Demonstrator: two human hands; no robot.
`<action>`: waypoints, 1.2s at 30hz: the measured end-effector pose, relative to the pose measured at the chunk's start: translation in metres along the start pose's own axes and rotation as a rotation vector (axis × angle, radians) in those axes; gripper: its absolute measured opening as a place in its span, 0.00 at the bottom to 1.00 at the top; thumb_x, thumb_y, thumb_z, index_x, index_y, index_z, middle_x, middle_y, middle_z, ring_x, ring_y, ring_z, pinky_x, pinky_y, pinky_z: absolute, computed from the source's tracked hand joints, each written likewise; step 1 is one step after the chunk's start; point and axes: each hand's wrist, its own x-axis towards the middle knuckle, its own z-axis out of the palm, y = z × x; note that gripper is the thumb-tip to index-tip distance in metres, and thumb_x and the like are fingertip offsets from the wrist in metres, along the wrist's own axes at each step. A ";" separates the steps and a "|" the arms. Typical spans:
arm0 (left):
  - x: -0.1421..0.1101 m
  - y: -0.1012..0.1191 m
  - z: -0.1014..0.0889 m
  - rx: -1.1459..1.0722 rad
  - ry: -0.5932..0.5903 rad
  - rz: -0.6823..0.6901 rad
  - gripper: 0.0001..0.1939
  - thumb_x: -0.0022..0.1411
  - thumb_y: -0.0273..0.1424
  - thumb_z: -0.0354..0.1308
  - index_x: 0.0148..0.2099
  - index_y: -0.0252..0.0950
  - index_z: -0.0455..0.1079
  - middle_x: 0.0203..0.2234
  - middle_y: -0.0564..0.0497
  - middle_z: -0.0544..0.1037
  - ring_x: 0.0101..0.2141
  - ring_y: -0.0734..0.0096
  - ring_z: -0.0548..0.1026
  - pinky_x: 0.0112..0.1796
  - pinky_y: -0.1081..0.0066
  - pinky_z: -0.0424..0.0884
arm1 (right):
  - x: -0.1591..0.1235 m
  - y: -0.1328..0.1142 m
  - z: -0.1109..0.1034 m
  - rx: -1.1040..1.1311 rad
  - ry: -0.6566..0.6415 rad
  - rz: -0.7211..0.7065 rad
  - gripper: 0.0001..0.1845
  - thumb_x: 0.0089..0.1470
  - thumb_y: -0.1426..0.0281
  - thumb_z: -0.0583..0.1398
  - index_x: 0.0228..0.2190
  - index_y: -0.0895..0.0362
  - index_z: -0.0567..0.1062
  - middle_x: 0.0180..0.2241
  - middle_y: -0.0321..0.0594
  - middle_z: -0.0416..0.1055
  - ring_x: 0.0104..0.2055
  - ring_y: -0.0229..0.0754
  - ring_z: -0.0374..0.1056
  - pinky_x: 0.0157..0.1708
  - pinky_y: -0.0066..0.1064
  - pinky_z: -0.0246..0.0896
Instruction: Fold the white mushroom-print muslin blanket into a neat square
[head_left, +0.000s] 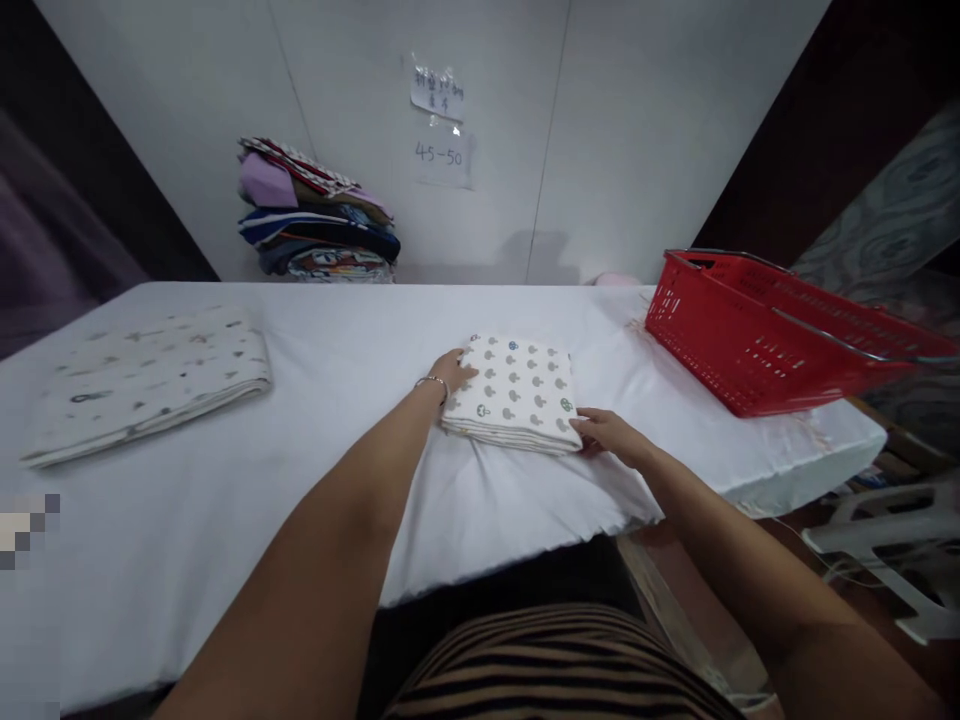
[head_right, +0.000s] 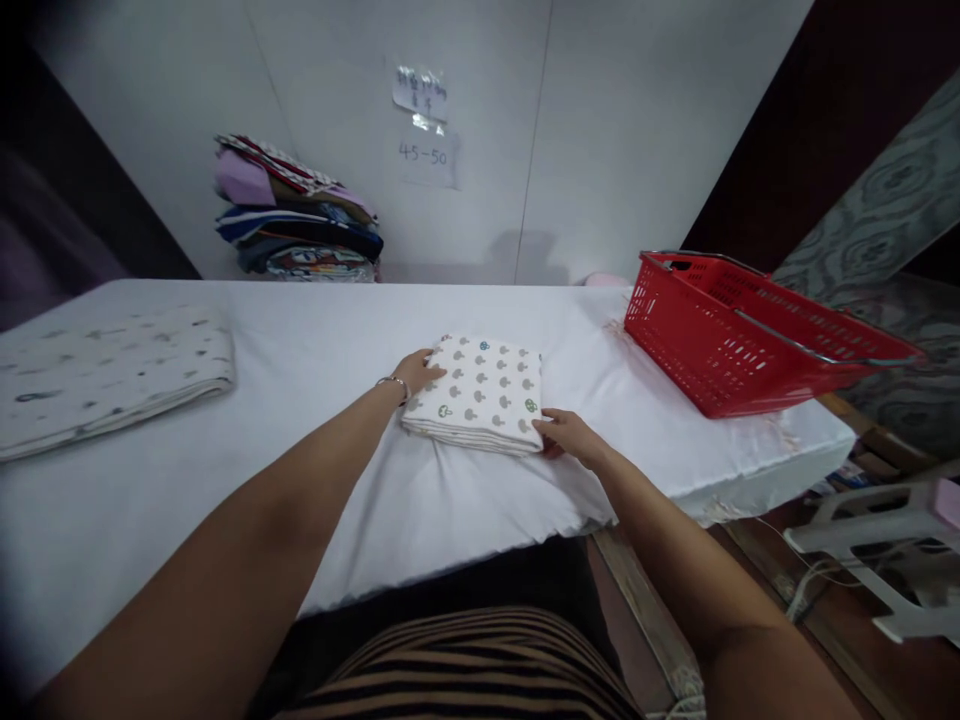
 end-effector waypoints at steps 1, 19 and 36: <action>-0.003 -0.001 0.001 0.022 0.011 -0.003 0.30 0.55 0.34 0.61 0.59 0.36 0.59 0.50 0.45 0.73 0.46 0.63 0.72 0.45 0.71 0.67 | 0.001 -0.001 0.000 0.027 0.024 0.018 0.24 0.52 0.65 0.62 0.49 0.62 0.68 0.24 0.39 0.73 0.23 0.36 0.67 0.21 0.27 0.67; -0.111 0.019 0.055 0.346 -0.114 0.879 0.10 0.62 0.31 0.53 0.44 0.40 0.72 0.42 0.50 0.75 0.45 0.66 0.69 0.46 0.64 0.63 | -0.015 0.009 0.008 0.175 -0.024 0.069 0.08 0.57 0.67 0.57 0.29 0.57 0.65 0.20 0.35 0.70 0.17 0.31 0.64 0.14 0.19 0.57; -0.127 0.044 0.093 0.477 -0.024 0.891 0.12 0.62 0.34 0.54 0.48 0.40 0.69 0.42 0.49 0.73 0.45 0.64 0.67 0.44 0.62 0.61 | -0.013 0.019 0.003 0.219 -0.046 0.071 0.09 0.57 0.67 0.56 0.27 0.58 0.65 0.23 0.40 0.72 0.18 0.33 0.65 0.13 0.21 0.57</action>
